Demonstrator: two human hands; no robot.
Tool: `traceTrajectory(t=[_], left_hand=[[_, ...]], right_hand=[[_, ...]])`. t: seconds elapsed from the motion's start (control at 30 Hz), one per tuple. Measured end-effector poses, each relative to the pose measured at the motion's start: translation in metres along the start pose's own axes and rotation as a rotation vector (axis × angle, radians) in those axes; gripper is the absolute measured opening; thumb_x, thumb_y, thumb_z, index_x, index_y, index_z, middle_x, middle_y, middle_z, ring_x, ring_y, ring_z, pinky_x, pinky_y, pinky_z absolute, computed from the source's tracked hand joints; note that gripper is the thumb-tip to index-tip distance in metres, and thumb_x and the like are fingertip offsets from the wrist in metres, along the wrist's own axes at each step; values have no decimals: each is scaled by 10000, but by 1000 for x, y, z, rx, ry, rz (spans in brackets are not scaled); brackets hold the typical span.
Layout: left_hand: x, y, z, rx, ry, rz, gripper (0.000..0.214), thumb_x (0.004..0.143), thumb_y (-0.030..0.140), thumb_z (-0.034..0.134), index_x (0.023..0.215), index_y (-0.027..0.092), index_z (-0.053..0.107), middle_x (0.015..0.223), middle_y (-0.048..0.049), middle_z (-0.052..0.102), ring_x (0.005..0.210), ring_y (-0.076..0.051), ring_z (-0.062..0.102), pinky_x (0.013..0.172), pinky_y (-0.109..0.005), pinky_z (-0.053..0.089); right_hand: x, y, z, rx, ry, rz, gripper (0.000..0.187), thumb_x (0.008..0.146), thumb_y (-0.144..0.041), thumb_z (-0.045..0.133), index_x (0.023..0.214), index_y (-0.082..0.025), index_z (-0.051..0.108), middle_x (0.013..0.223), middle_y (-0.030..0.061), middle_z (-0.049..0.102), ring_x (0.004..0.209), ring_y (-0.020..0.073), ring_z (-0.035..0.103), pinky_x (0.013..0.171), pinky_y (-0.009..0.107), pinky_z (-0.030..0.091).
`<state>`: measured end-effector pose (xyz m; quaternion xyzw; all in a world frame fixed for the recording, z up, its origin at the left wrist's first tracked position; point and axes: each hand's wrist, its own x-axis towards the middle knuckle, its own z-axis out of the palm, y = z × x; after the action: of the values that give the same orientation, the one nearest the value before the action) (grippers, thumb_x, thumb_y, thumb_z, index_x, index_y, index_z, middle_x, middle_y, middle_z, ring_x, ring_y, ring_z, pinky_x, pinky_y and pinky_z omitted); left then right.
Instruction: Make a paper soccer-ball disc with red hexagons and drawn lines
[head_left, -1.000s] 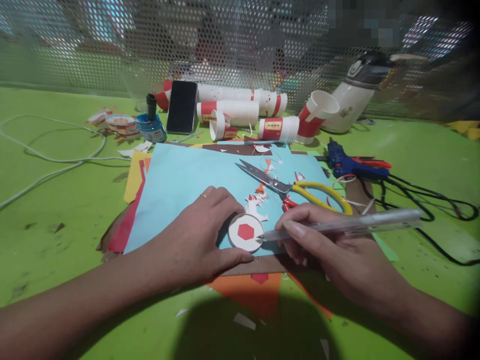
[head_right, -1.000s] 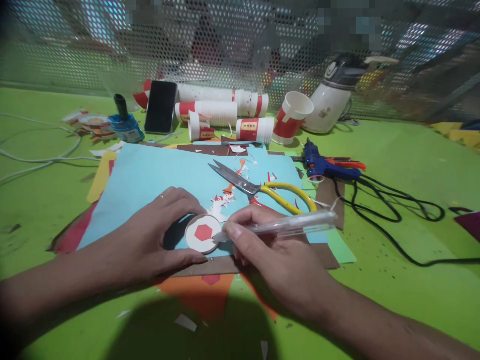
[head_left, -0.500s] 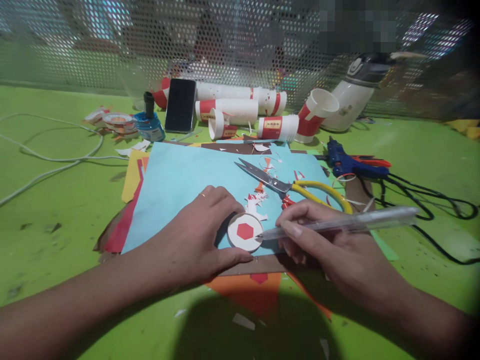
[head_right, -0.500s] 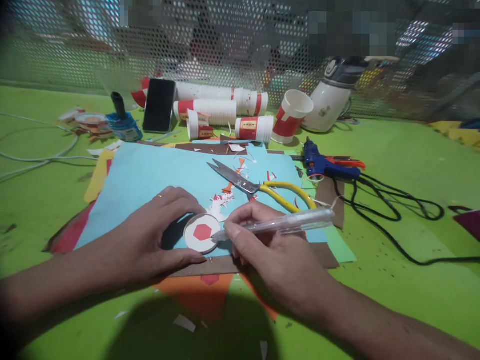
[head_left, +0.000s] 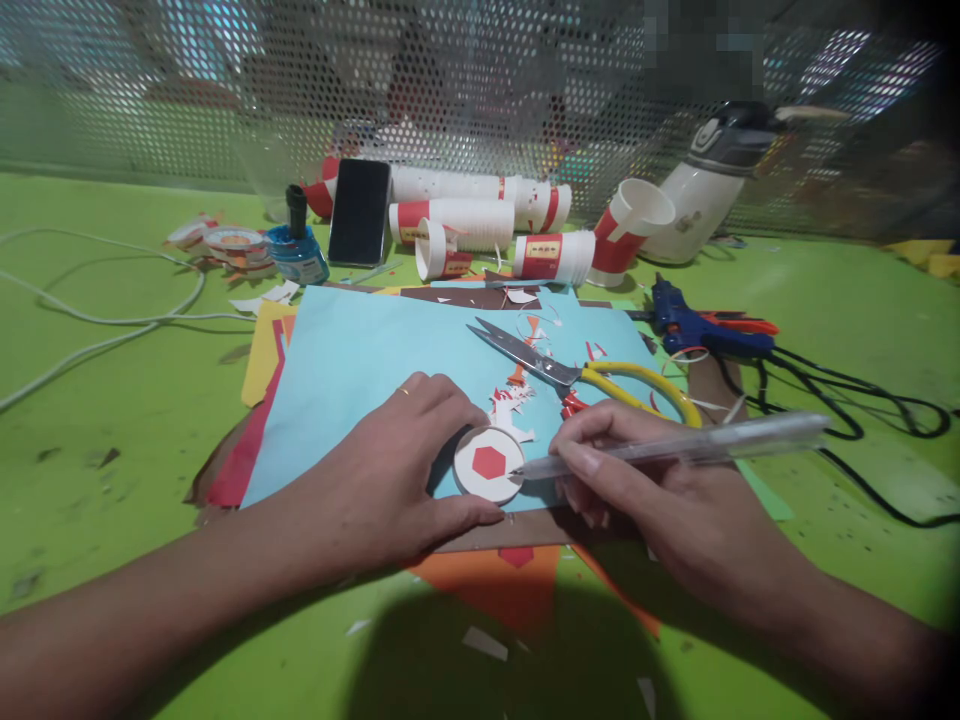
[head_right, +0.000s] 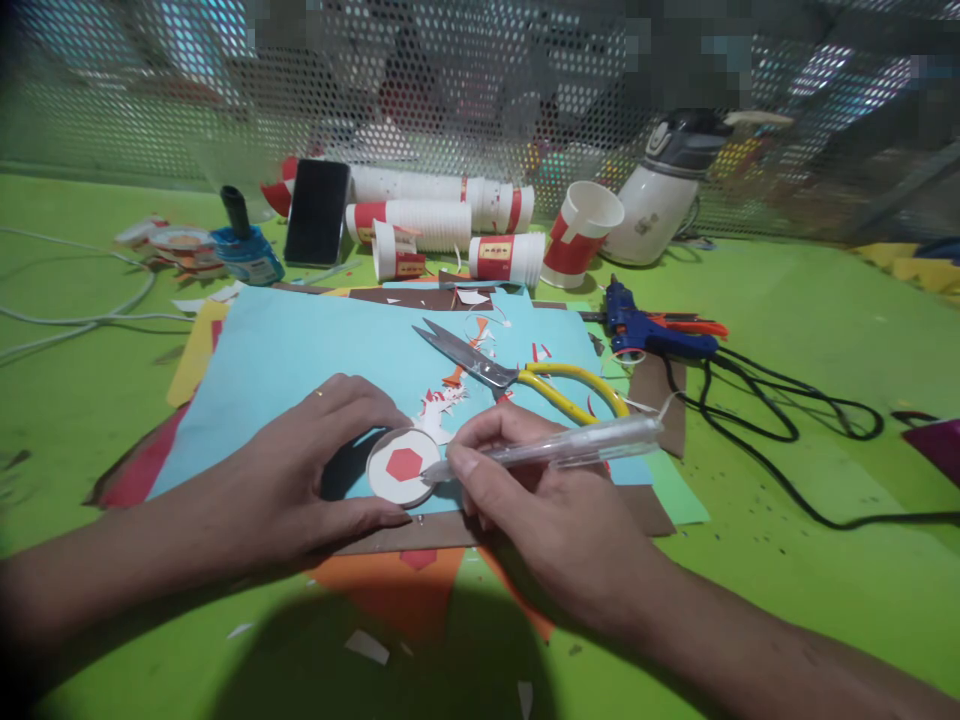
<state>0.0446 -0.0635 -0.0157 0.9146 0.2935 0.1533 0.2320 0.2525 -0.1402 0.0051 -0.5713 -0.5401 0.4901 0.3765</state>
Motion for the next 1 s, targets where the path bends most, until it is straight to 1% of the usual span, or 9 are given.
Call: traceTrajectory(t=[0.37,0.6,0.77,1.0], left_hand=[[1,0,0,4,3,5,415,783,466,677,1056,189,534,1031,-72,532,944,-246,453,793,-401,409],[0,0,0,-3,13,6,435,776,459,685,1062,161,551,1026,-82,533,942,-249,457,797,-408,407],[2,1,-1,-15,-4,-9,435,778,455,684,1068,160,552,1038,-82,532,956,-251,456,802,-405,408],[2,1,0,-8,-3,-3,436,779,457,682,1067,157,550,1037,-83,531,950,-249,454,801,-407,407]], right_hand=[[0,1,-1,-42,1,-12,159,926,-309,524,808,-213,570,591,-41,559,537,93,519,514,214,430],[1,1,-1,-63,9,-26,153,925,-298,524,810,-210,573,590,-41,565,537,90,524,512,207,432],[-2,-1,-1,-63,10,-33,153,917,-290,520,796,-208,567,581,-45,560,527,83,519,509,196,437],[0,-3,0,-99,9,-41,167,905,-294,514,768,-210,561,571,-39,550,519,94,510,502,215,432]])
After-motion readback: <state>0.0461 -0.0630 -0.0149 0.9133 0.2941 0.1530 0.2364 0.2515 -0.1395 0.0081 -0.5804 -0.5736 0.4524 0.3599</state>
